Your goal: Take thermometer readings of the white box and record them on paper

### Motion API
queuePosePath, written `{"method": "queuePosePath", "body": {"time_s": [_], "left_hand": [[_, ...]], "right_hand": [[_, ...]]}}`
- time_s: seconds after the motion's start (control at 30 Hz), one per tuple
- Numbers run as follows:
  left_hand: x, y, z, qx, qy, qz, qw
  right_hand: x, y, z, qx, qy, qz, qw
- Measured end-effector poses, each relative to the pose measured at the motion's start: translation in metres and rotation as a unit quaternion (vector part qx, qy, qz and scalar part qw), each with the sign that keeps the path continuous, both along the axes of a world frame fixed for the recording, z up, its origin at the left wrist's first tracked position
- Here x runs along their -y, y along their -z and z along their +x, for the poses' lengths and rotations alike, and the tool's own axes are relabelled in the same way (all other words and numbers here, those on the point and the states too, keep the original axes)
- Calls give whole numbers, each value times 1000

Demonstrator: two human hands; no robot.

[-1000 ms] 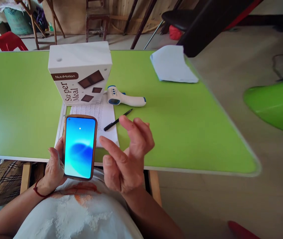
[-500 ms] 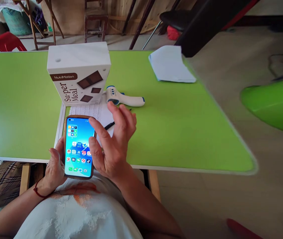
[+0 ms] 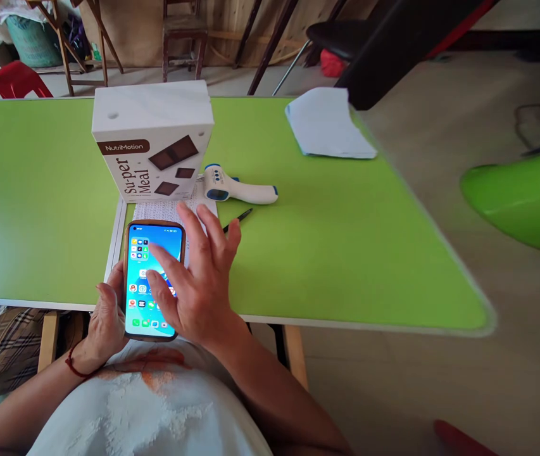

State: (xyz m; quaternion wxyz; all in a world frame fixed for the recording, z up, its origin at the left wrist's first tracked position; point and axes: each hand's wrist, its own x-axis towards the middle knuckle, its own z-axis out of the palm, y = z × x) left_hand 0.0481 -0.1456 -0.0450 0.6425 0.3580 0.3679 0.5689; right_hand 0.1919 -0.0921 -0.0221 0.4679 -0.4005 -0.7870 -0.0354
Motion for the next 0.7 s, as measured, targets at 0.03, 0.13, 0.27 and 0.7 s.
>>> {"method": "queuePosePath", "body": {"time_s": [0.03, 0.13, 0.27, 0.7], "left_hand": [[-1, -1, 0, -7, -8, 8, 1000], [-2, 0, 1, -44, -34, 35, 998], [-2, 6, 0, -62, -46, 49, 996], [-1, 6, -1, -62, -60, 12, 996]], "right_hand": [[4, -2, 2, -21, -17, -7, 1000], [15, -7, 9, -91, -40, -10, 995], [19, -5, 14, -122, -31, 7, 992], [19, 1, 18, -134, -16, 4, 991]]}}
